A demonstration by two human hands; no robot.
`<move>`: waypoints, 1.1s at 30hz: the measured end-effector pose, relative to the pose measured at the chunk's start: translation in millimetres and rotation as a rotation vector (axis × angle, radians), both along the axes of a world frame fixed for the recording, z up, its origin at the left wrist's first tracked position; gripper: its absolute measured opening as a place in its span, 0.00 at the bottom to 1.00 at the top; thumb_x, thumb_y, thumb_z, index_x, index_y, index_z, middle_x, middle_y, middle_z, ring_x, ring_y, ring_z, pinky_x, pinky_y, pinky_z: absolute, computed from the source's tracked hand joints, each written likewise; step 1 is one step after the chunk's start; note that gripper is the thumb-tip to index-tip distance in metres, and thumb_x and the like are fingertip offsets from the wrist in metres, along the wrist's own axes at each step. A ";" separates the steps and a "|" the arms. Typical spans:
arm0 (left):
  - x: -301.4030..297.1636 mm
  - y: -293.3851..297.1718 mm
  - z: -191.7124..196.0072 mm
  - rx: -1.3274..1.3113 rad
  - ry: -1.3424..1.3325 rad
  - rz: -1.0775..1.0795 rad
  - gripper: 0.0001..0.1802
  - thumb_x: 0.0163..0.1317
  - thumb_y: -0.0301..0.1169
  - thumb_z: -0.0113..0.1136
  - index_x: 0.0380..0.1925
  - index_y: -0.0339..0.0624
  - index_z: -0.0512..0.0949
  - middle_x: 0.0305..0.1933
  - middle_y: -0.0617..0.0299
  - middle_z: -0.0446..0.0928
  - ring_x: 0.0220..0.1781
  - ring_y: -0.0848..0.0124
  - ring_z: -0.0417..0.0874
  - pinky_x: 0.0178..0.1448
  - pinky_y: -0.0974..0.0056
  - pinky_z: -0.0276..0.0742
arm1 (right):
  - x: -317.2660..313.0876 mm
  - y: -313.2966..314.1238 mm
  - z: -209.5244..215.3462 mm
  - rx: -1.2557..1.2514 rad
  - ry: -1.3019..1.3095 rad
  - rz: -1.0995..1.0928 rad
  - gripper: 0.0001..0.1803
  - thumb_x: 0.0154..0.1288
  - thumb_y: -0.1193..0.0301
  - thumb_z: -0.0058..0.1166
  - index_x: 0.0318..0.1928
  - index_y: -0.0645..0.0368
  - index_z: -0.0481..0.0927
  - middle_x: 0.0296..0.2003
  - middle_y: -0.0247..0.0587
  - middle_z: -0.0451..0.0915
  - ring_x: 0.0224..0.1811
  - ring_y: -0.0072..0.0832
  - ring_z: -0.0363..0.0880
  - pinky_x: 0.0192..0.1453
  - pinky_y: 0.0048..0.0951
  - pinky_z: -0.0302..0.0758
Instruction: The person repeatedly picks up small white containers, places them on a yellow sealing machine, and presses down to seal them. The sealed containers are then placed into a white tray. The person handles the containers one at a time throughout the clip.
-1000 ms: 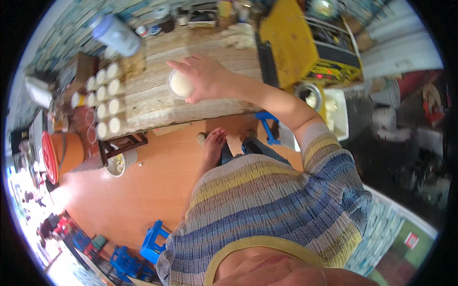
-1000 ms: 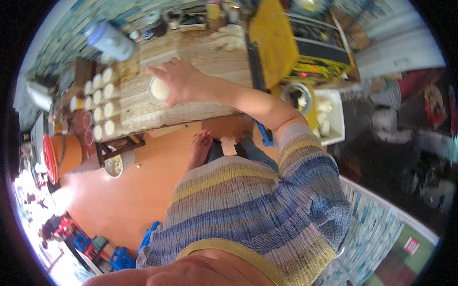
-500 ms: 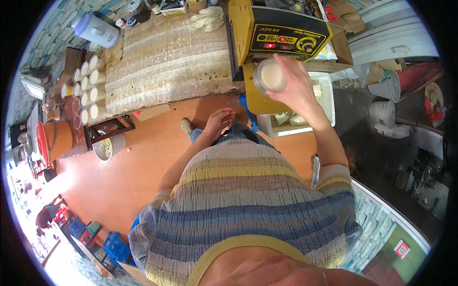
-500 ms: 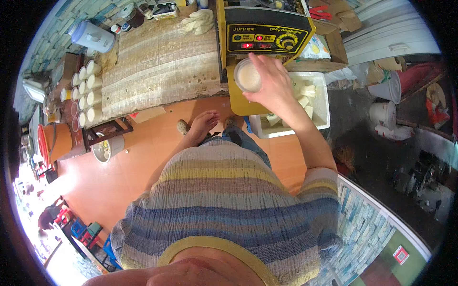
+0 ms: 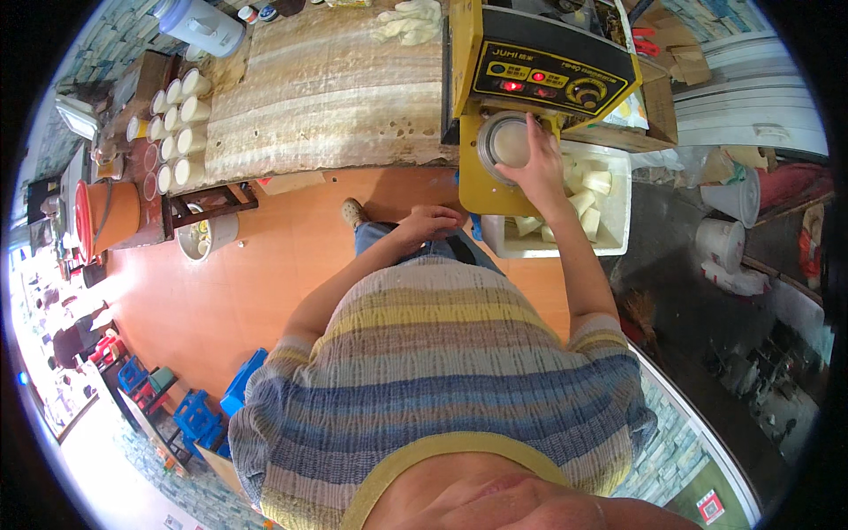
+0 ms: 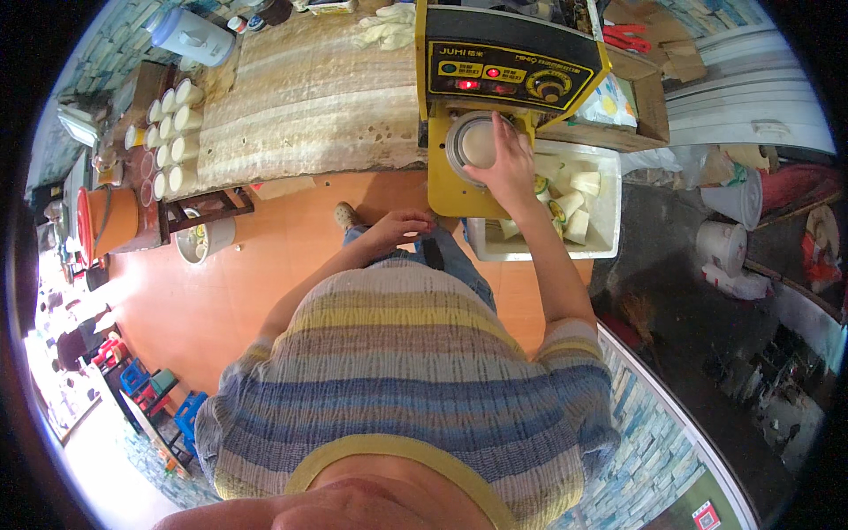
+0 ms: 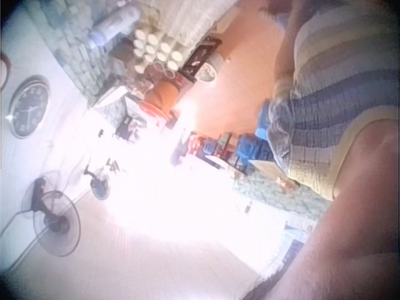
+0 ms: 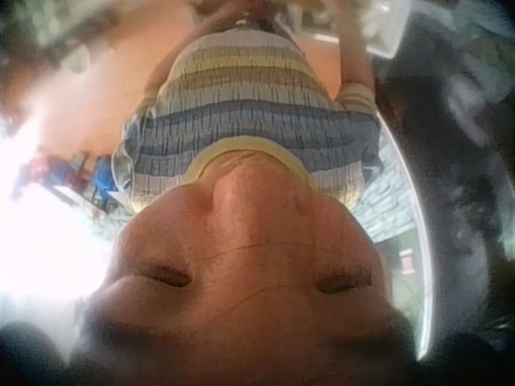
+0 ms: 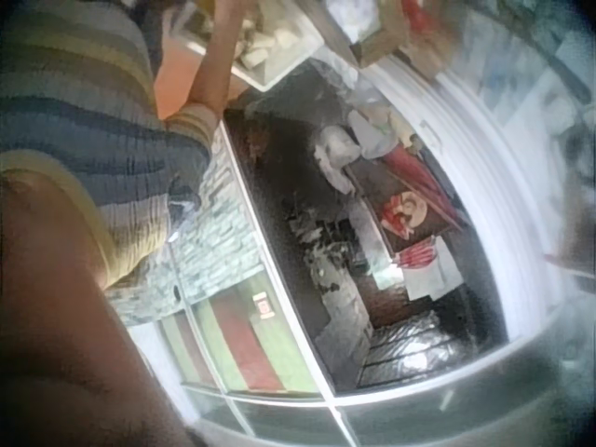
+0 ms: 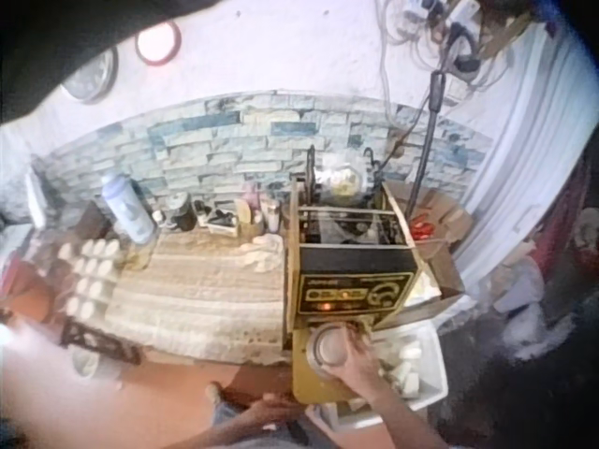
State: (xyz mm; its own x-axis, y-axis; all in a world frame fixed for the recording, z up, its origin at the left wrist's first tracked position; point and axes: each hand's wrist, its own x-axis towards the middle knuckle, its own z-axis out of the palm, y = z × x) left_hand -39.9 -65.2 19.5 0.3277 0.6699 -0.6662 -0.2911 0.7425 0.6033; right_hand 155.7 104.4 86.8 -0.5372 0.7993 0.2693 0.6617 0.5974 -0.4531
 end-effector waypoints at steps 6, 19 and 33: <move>23.6 24.7 -10.1 0.123 0.132 -0.183 0.13 0.62 0.34 0.58 0.43 0.37 0.77 0.38 0.68 0.76 0.40 0.77 0.73 0.47 0.71 0.69 | 3.1 -3.4 -12.8 0.061 0.004 -0.032 0.58 0.41 0.56 0.70 0.68 0.62 0.51 0.55 0.54 0.71 0.57 0.50 0.67 0.60 0.43 0.64; 43.8 32.4 -16.3 0.384 0.099 0.087 0.09 0.62 0.27 0.58 0.39 0.34 0.80 0.36 0.63 0.81 0.39 0.75 0.78 0.47 0.68 0.73 | 21.6 0.8 17.7 0.282 0.304 -0.004 0.43 0.51 0.61 0.65 0.62 0.70 0.60 0.49 0.51 0.77 0.53 0.46 0.73 0.59 0.39 0.66; 42.2 108.7 -27.0 0.339 0.061 0.428 0.08 0.65 0.28 0.54 0.35 0.33 0.79 0.33 0.62 0.80 0.36 0.75 0.77 0.45 0.69 0.73 | 40.5 147.0 213.6 0.721 0.382 -0.029 0.28 0.60 0.72 0.54 0.60 0.66 0.64 0.51 0.50 0.75 0.52 0.39 0.73 0.55 0.33 0.69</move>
State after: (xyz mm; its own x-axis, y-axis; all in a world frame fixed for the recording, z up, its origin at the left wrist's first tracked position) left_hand 2.3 43.5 -7.5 -0.0540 0.9153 -0.3991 -0.4811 0.3264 0.8137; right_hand 196.1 251.4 300.5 -0.2867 0.3719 0.8829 0.5588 0.8135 -0.1612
